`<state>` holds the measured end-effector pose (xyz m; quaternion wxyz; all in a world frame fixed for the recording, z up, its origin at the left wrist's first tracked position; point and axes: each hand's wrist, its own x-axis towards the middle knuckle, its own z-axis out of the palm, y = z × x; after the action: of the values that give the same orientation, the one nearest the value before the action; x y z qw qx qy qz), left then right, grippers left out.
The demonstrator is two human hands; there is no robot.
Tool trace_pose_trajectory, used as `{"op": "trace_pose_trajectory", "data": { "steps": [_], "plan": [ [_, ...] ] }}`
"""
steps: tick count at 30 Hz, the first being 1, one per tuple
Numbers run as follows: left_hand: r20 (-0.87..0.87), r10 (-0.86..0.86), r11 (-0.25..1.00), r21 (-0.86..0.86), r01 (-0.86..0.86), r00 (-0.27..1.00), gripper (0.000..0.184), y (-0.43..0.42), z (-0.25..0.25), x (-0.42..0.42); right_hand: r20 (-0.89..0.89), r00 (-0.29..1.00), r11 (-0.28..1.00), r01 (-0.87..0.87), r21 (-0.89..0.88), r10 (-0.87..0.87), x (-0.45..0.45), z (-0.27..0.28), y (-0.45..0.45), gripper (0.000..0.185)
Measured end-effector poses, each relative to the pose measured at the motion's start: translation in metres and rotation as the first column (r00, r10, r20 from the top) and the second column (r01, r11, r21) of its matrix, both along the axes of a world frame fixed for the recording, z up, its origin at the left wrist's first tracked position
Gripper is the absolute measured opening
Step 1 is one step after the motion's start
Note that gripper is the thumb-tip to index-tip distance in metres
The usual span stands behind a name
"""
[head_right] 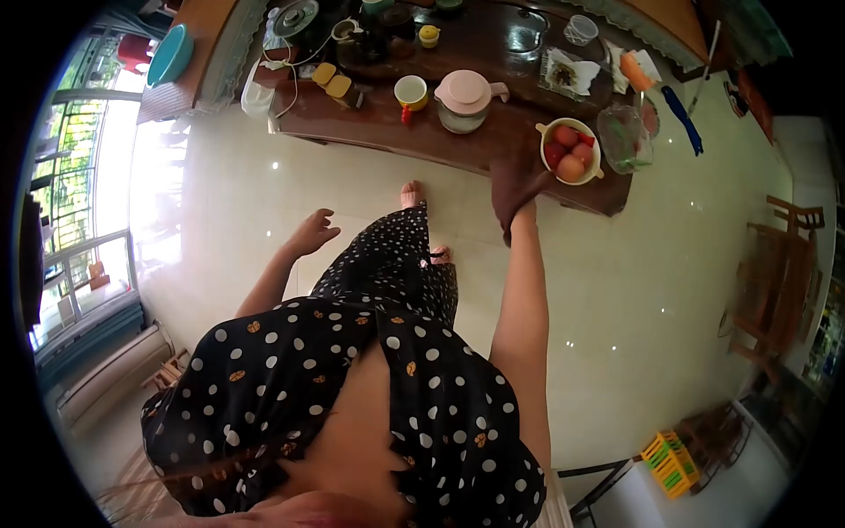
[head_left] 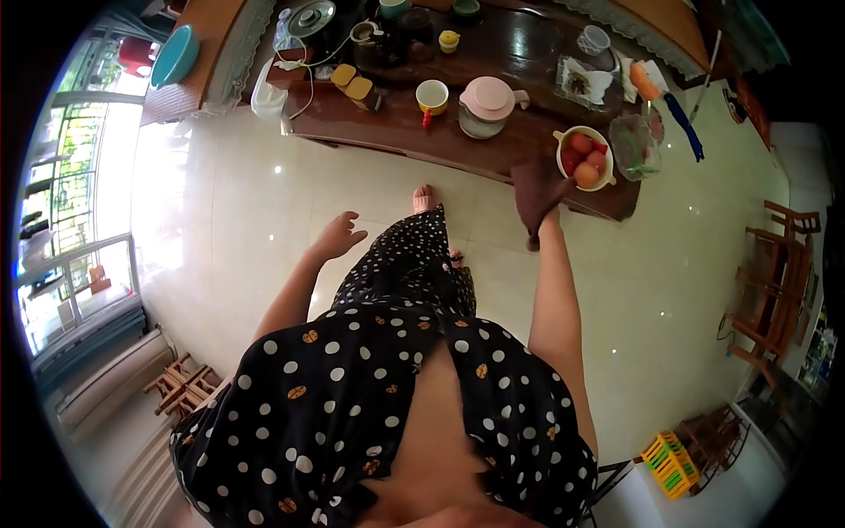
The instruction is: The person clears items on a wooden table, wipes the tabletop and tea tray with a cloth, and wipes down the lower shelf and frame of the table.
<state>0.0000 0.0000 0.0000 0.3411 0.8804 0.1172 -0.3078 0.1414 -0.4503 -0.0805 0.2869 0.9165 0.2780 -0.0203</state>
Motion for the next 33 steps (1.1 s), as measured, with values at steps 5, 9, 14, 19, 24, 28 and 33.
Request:
{"op": "trace_pose_trajectory", "data": {
  "steps": [5,9,14,19,24,28,33],
  "plan": [
    [-0.086,0.036,0.999,0.034,-0.033,0.996,0.06,0.02,-0.032,0.038,-0.391,0.717,0.714,0.676,0.184,-0.577,0.054,-0.039,-0.02,0.03],
    [-0.081,0.049,0.999,-0.005,-0.049,0.995,0.058,0.015,-0.045,0.092,-0.62,0.605,0.669,0.724,0.166,-0.5,0.118,0.034,0.0,0.045],
    [-0.117,0.152,0.979,-0.12,-0.166,0.981,0.054,0.005,-0.05,0.114,-0.449,0.869,0.626,0.471,0.621,-0.208,0.192,0.045,0.025,0.067],
    [-0.24,0.294,0.941,-0.097,-0.324,0.925,0.048,0.016,-0.047,0.078,-0.566,0.822,0.847,0.343,0.407,-0.061,0.255,-0.009,0.042,0.046],
    [-0.159,0.481,0.877,0.1,-0.47,0.862,0.047,0.033,-0.05,0.017,-0.797,0.604,0.871,0.379,0.314,0.024,0.283,-0.011,0.048,0.023],
    [-0.241,0.594,0.804,0.14,-0.578,0.767,0.043,0.01,-0.055,-0.007,-0.766,0.641,0.812,0.425,0.401,0.043,0.252,-0.006,0.04,0.024],
    [-0.271,0.642,0.746,0.005,-0.666,0.717,0.043,-0.043,-0.042,0.018,-0.762,0.648,0.695,0.554,0.458,-0.015,0.219,0.028,0.033,0.027]
  ]
}}
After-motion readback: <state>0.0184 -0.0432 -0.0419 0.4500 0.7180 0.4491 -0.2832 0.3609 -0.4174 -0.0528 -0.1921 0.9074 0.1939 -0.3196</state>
